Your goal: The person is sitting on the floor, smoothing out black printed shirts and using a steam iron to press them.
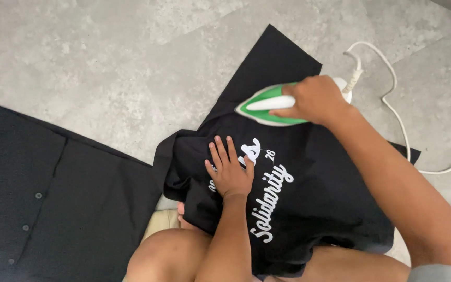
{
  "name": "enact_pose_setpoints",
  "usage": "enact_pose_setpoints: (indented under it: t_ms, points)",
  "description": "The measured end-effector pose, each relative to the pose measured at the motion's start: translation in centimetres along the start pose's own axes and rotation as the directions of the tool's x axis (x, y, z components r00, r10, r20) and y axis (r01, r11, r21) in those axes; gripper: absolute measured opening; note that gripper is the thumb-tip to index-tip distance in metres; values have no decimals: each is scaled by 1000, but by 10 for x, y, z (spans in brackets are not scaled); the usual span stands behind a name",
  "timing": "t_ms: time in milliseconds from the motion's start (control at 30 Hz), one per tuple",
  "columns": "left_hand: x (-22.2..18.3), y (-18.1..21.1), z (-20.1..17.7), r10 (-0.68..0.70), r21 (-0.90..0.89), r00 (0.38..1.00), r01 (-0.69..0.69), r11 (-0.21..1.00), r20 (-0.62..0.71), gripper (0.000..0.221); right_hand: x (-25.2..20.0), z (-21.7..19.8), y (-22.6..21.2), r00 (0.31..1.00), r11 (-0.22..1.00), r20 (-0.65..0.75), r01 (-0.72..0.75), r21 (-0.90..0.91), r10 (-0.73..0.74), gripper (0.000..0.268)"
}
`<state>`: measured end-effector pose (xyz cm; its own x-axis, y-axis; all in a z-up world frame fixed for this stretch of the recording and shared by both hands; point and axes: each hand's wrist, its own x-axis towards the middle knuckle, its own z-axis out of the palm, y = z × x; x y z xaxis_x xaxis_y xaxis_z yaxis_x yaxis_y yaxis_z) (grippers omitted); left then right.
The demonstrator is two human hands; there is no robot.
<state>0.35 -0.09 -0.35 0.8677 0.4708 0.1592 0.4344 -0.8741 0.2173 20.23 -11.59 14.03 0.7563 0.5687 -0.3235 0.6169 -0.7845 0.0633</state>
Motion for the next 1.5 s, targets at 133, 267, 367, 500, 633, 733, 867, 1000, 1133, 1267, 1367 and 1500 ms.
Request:
enact_pose_setpoints:
  t_ms: [133,267,367,500,633,733,867,1000,1133,1267,1367,1500]
  points:
    - [1,0,-1,-3,-9,1000,3,1000,-5,66,-2,22,-4,997,992,-16,68,-104,-70,47]
    - [0,2,-2,-3,-7,1000,3,1000,-12,64,7,23,3,995,998,-91,-48,-39,44,50]
    - [1,0,-3,6,6,1000,-6,1000,-19,64,11,23,9,994,998,-104,26,-50,-31,52]
    - [2,0,-3,9,7,1000,-9,1000,-6,65,24,26,10,981,988,-120,-152,7,152,56]
    - [1,0,-4,9,12,1000,-8,1000,-2,66,34,31,5,954,968,-162,-249,44,253,59]
    - [2,-1,-3,16,-11,1000,-16,1000,3,67,35,27,4,978,992,-172,-123,-6,120,53]
    - [0,1,-5,19,10,1000,-19,1000,1,65,44,34,6,942,977,-258,-205,53,212,57]
    - [9,2,-26,-21,-26,951,30,999,307,64,56,29,8,989,987,-93,-125,-100,115,67]
    - [5,0,-27,-22,-26,940,33,999,341,64,63,52,21,957,981,-278,-129,-143,85,66]
    - [13,3,-23,-17,-10,953,21,1000,304,64,82,37,26,913,937,-222,-349,4,341,64]
    - [6,0,-25,-7,1,954,7,1000,300,64,69,36,22,963,967,-147,-241,-82,227,64]
    - [11,3,-27,-7,-17,952,13,1000,306,64,79,39,30,934,942,-172,-328,-67,313,63]
